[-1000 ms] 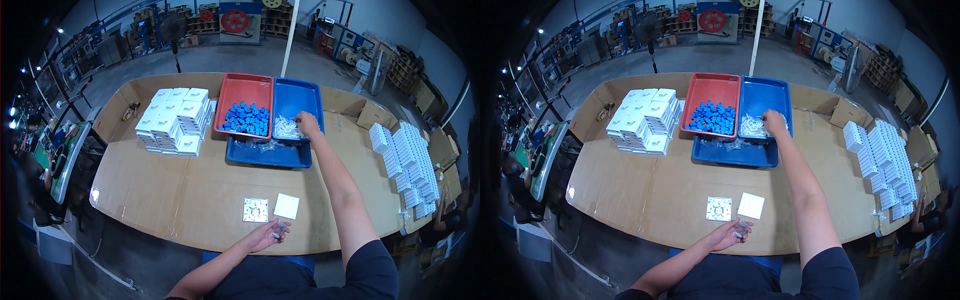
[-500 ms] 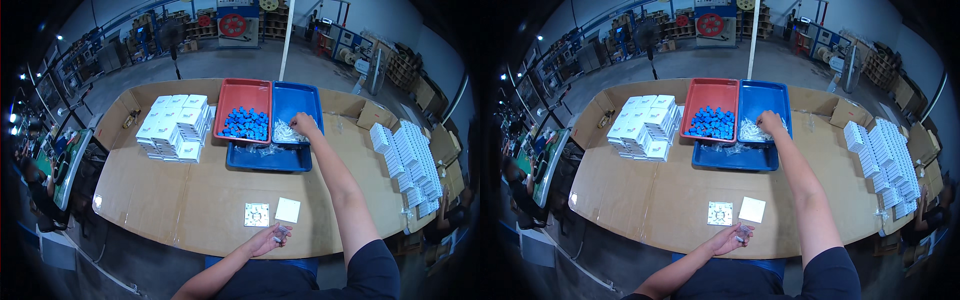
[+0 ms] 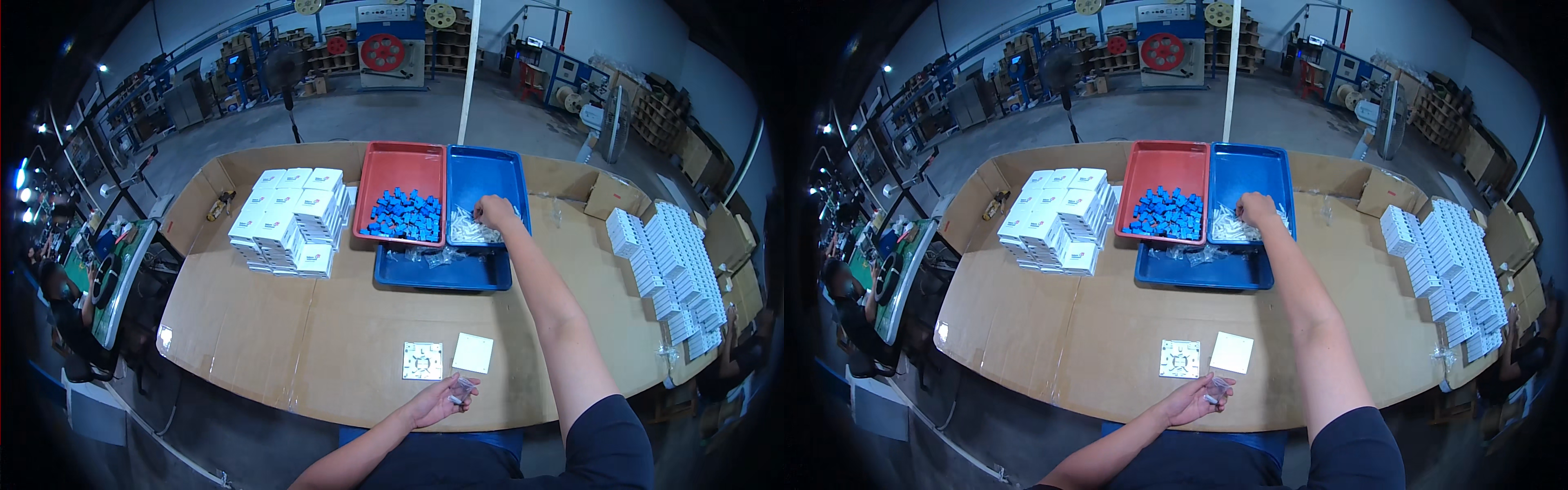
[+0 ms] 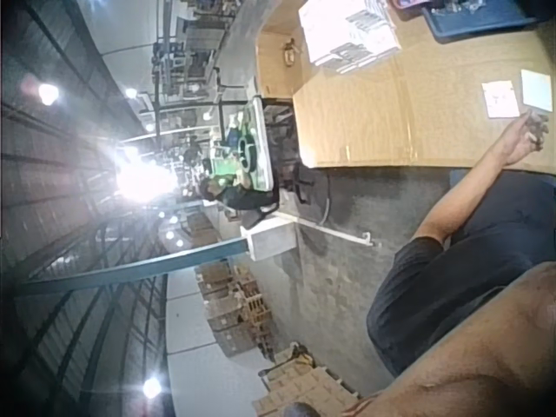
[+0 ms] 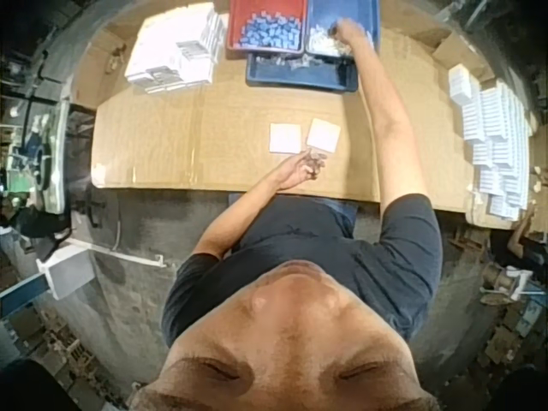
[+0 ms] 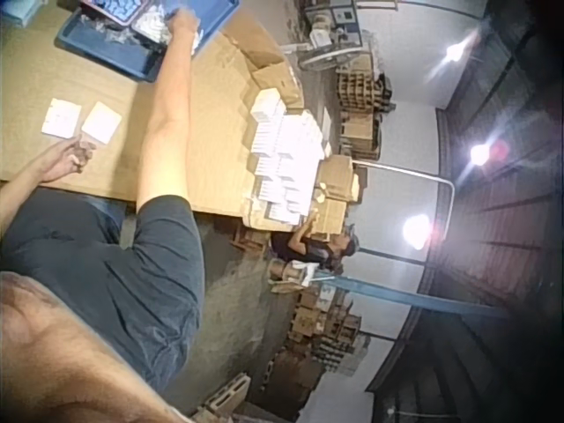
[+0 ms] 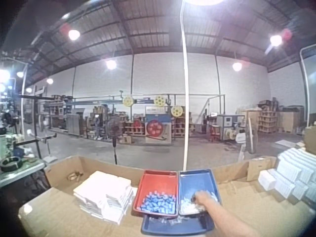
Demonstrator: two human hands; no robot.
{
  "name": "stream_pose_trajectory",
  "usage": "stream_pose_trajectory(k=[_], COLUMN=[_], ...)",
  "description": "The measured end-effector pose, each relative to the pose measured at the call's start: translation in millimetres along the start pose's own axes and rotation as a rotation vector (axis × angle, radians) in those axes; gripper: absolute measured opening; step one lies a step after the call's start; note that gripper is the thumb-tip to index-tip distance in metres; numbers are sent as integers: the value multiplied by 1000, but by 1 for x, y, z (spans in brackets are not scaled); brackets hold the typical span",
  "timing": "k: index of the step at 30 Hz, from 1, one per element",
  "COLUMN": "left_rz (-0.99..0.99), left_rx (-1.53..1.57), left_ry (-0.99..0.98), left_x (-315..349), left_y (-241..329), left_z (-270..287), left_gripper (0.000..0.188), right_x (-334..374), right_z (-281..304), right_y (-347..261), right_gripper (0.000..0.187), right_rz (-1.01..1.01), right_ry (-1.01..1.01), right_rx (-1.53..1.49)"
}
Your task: Packing components, wires, and instruction cards into small boxes.
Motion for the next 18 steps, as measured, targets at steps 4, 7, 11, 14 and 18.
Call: stream_pose_trajectory(k=[4,7,11,14,18], left_rz=[3,28,-2,-5,1], left_rx=[1,-1,12,15,23], left_ry=[11,-3,12,9,21], left_x=[-2,-4,-1,4,3], left_y=[1,-3,-4,-8,-8], left_z=[0,-1,6,0,1], left_gripper=[58,58,59,59,57], right_x=[2,4,32,85,119], right_z=[1,7,41,92,96], right_y=[4,33,-6,-51,-59], right_gripper=[8,8,20,22,20], right_rz=[37,25,-65,11,58], right_ry=[91,262,203,179,175], right_rx=[-26,-305,-1458,-1728,-1827])
Point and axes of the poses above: each hand's wrist, its own x-axis away from the middle knuckle, its own z-axis out of the back of the hand, y = z × x, the point moved 9 cm from there along -x, towards the middle knuckle, and after that the axes turned 1 degree about z, right-handed, at the moved point
